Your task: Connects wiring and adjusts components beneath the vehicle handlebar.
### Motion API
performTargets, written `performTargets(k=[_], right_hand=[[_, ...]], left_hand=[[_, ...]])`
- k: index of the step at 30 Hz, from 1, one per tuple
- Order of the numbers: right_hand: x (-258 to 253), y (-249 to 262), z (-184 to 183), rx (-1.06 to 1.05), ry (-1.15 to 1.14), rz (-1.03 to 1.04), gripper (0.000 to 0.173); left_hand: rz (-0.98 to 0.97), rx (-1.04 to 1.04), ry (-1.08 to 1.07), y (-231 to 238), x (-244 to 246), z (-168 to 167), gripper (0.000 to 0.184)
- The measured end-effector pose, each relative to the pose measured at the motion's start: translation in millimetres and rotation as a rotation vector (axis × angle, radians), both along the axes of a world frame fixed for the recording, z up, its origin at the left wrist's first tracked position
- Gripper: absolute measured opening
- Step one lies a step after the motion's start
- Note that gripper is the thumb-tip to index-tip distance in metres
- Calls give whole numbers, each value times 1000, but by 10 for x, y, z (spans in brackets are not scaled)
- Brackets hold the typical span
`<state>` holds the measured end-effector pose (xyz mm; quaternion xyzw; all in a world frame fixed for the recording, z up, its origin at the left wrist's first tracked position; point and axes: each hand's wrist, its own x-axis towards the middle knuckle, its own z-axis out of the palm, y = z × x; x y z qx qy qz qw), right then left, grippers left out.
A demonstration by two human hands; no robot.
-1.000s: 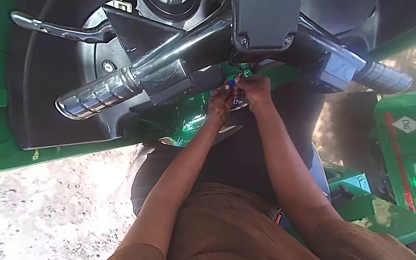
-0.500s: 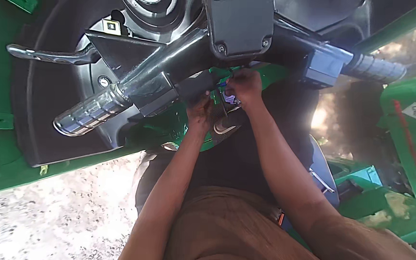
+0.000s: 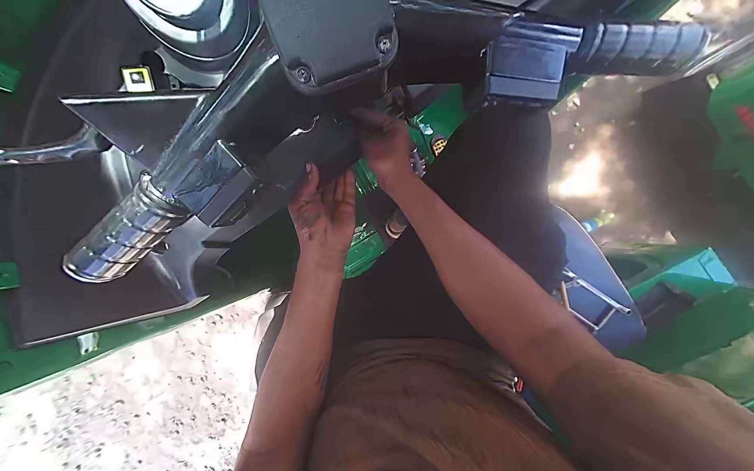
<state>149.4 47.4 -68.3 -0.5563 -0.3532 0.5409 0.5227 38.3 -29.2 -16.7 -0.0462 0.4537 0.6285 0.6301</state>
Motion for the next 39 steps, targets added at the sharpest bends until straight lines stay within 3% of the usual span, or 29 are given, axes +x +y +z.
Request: performTargets(k=[4,11,12,15,17,20,24,28,31,35,37,39], right_hand=[[-59,128,64,-125,441,48,15],[-16,196,50,-268,826,354,18],[6,195,15,-265,892,369,25],[31,220,18,-312,1017,365,79],[-17,272,-2,-312,1026,353,87],[-154,300,-45,-292,987,348,77],[-165,321,-49,-295,968,410,83],[-22,304,86,-301,778,359,65],[130,198,255,-341,508,202,46],[358,-3,321,-298,-126,36,25],[438,-100,341,-345,-235,63,29],[397,-149,354,-462,-177,166,49]], left_hand=[[14,-34,13,-18,25,26,50],[7,-38,2,-33,4,89,53],[4,-38,-3,-31,6,89,53],[11,-56,-7,-41,6,109,54],[14,-48,-5,-30,3,102,54],[16,-43,23,-34,-7,69,55],[-22,-52,73,-19,-29,25,60],[-48,-43,111,16,-32,-25,61],[-49,-18,118,27,-62,-132,60],[-92,-23,189,74,-70,-326,59],[-107,-46,239,65,-66,-367,60],[-106,-26,275,69,-104,-415,58]])
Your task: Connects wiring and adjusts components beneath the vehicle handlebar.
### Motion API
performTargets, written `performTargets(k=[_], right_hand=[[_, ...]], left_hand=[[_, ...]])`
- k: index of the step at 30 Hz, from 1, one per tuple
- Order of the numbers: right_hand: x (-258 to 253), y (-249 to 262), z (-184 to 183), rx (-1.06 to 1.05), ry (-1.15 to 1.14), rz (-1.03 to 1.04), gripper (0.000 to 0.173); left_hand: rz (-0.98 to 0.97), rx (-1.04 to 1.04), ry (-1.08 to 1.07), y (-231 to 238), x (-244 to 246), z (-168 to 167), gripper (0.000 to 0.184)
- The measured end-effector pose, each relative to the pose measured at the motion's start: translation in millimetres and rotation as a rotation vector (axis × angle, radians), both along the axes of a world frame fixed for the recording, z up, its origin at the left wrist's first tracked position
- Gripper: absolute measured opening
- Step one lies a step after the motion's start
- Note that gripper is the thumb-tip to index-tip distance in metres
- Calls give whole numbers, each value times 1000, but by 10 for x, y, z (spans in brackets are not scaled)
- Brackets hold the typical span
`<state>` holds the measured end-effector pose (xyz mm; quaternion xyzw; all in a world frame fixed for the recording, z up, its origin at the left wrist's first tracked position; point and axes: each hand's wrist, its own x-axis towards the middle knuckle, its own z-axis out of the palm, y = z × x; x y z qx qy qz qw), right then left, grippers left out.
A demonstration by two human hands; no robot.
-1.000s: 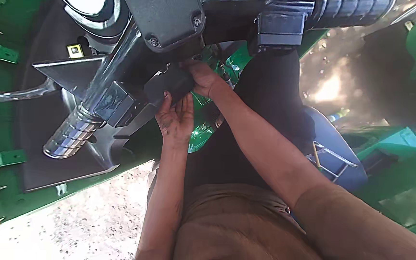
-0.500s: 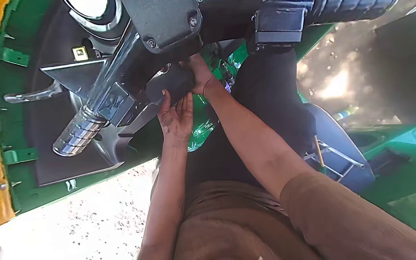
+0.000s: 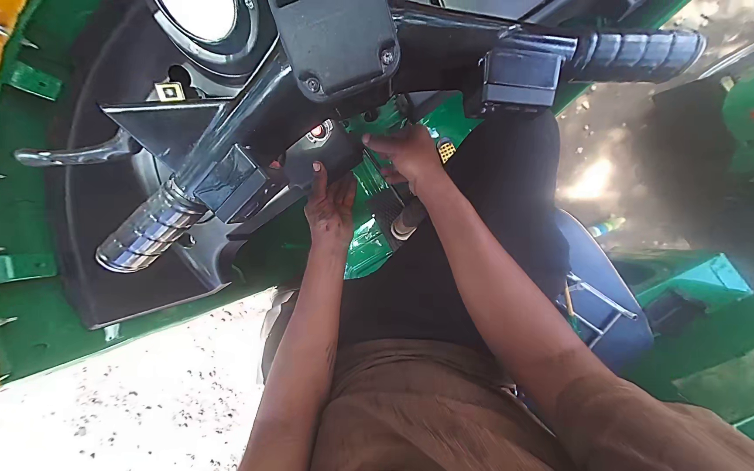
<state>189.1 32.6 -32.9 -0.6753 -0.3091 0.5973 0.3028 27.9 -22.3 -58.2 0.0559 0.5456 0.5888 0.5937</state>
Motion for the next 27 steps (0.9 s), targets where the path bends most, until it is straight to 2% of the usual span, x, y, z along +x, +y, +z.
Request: performTargets(k=[2,6,8,14,19,22,25,27], right_hand=[[-148,-23,-46,-76,128,46,60],[-443,21,-165,-36,385,-45,43],[-468,27,-162,-77,441,-103,43],[-472,13,-160,-189,573,-199,56],[-504,-43,-189,-182,613,-193,54],[-509,-41,-191,-183,698,-207,55],[-498,-61,-279,-157,804,-232,52],[-467,-74,-346,-159,843,-265,60]], left_hand=[[17,50,17,23,-93,-93,55],[29,128,-56,61,-181,-190,44],[21,132,-123,32,-192,-170,39],[76,54,-205,56,-199,-141,46],[33,81,-257,2,-200,-160,44],[49,145,-303,6,-196,-137,32],[97,161,-378,-10,-249,-209,31],[81,191,-437,-13,-297,-287,32]])
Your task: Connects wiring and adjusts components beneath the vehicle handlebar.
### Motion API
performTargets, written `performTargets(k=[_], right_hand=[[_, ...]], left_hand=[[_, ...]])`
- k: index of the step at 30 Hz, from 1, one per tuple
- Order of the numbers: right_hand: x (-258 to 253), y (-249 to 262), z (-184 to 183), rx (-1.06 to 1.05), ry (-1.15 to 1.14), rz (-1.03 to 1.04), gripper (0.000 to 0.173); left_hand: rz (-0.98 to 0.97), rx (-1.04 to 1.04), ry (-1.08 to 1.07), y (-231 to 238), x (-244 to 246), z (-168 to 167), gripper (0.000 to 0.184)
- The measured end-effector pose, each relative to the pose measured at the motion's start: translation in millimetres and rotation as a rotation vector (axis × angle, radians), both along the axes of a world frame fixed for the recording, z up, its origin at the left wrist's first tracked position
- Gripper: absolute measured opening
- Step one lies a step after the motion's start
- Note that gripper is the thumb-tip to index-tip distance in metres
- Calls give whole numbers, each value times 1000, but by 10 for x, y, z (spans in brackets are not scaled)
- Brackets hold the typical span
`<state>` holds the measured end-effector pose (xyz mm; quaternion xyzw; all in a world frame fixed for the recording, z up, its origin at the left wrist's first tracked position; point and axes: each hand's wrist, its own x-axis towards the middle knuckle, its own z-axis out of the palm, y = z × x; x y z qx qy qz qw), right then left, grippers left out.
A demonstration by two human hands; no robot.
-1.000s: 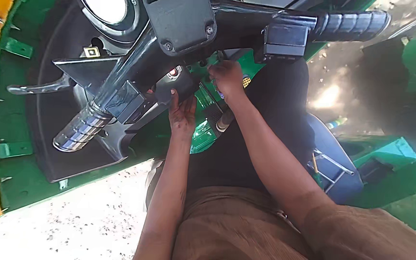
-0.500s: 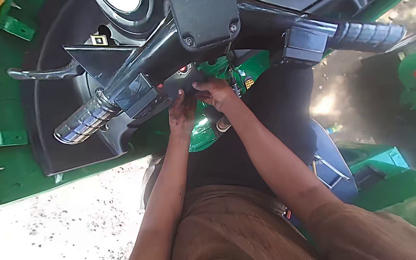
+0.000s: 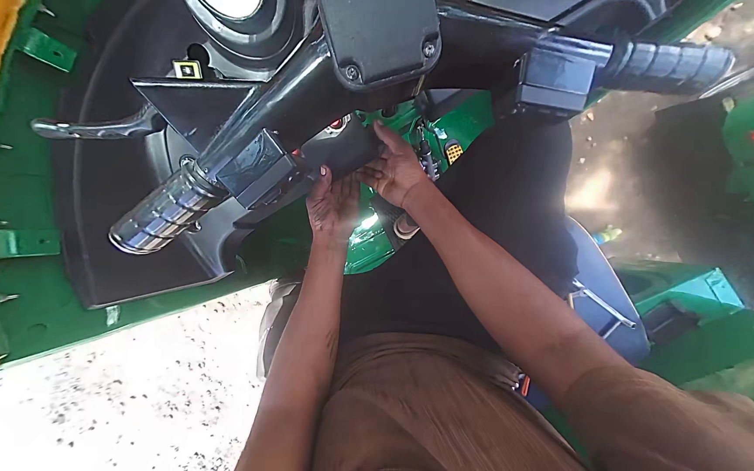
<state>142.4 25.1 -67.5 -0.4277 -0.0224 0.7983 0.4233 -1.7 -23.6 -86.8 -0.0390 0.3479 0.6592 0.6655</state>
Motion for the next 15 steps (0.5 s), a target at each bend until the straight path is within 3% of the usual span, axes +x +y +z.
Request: performTargets(k=[2,4,6,9,11,15], right_hand=[[37,19,-31,-47,17,-8,82],[63,39,-75,-43,36,48,93],[52,56,-112,-6,23,125,88],[15,100,-99,-24,-33,154,86],[21,118,-3,-98,-149,140,88],[5,109,123,-19,-509,144,69]], left_hand=[[-44,69,-56,-17,-45,-97,35],[-117,188,-110,-35,-129,-250,44],[-194,314,-129,-28,-193,-407,56],[-269,435,-143,-16,-255,-530,57],[-296,428,-131,-41,-269,-531,57],[-308,458,-149,-52,-307,-506,54]])
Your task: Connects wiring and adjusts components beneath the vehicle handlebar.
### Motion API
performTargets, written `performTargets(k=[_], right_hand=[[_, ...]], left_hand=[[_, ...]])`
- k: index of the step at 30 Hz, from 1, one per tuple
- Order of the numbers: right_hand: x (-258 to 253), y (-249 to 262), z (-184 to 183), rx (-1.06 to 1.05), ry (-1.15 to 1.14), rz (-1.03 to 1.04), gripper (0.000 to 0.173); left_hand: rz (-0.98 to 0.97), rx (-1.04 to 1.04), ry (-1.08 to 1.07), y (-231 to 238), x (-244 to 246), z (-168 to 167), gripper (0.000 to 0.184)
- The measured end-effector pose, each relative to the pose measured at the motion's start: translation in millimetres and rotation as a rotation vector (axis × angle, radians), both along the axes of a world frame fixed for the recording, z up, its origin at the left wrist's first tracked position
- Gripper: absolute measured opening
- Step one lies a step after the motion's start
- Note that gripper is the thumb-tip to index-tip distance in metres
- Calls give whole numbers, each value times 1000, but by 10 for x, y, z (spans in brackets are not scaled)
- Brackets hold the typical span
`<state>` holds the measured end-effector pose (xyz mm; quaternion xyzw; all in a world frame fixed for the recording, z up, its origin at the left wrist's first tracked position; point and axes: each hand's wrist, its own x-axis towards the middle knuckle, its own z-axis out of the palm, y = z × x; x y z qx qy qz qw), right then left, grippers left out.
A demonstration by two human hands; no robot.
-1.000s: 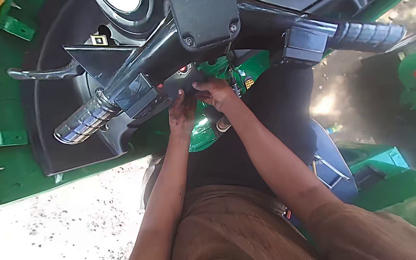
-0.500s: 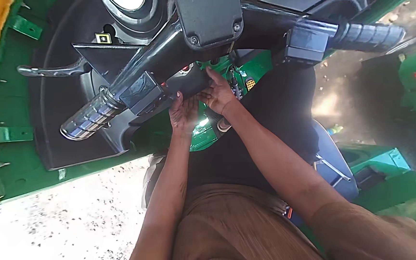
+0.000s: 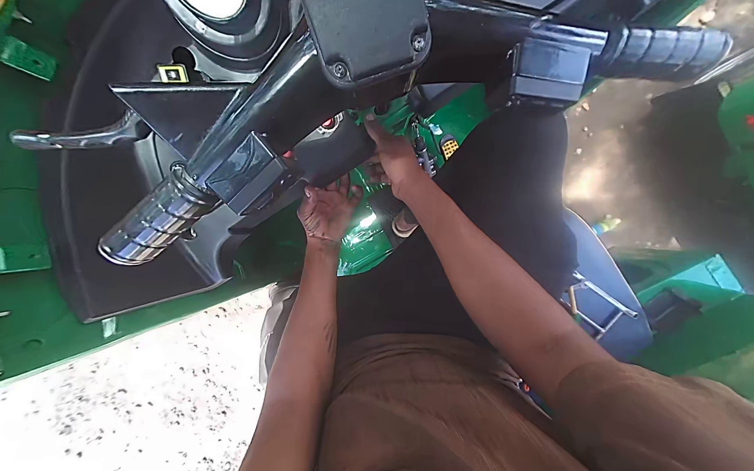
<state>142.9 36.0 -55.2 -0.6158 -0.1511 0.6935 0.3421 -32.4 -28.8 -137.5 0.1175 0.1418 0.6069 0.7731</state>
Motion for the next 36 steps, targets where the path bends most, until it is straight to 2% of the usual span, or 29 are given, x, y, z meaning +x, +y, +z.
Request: performTargets(k=[1,5,9,13,16,22,24,28,36], right_hand=[[4,-6,-6,20,2,-42,65],[97,-63,47,-46,336,-234,58],[109,-41,34,-99,427,-264,68],[35,53,-92,-28,534,-136,77],[26,137,-110,32,595,-22,76],[193,265,-144,116,643,216,84],[213,295,-127,142,616,260,80],[186,328,-111,182,560,303,76],[176,300,-116,228,582,298,69]], left_hand=[[1,12,-5,0,-10,1,53],[30,-24,13,6,17,118,53],[51,-112,71,-8,18,316,58],[3,-130,46,-16,14,322,79],[-31,-107,31,29,34,303,93],[-36,-170,86,48,20,368,102],[-14,-205,129,63,58,428,100],[130,-353,229,74,129,611,81],[333,-503,267,51,279,745,69]])
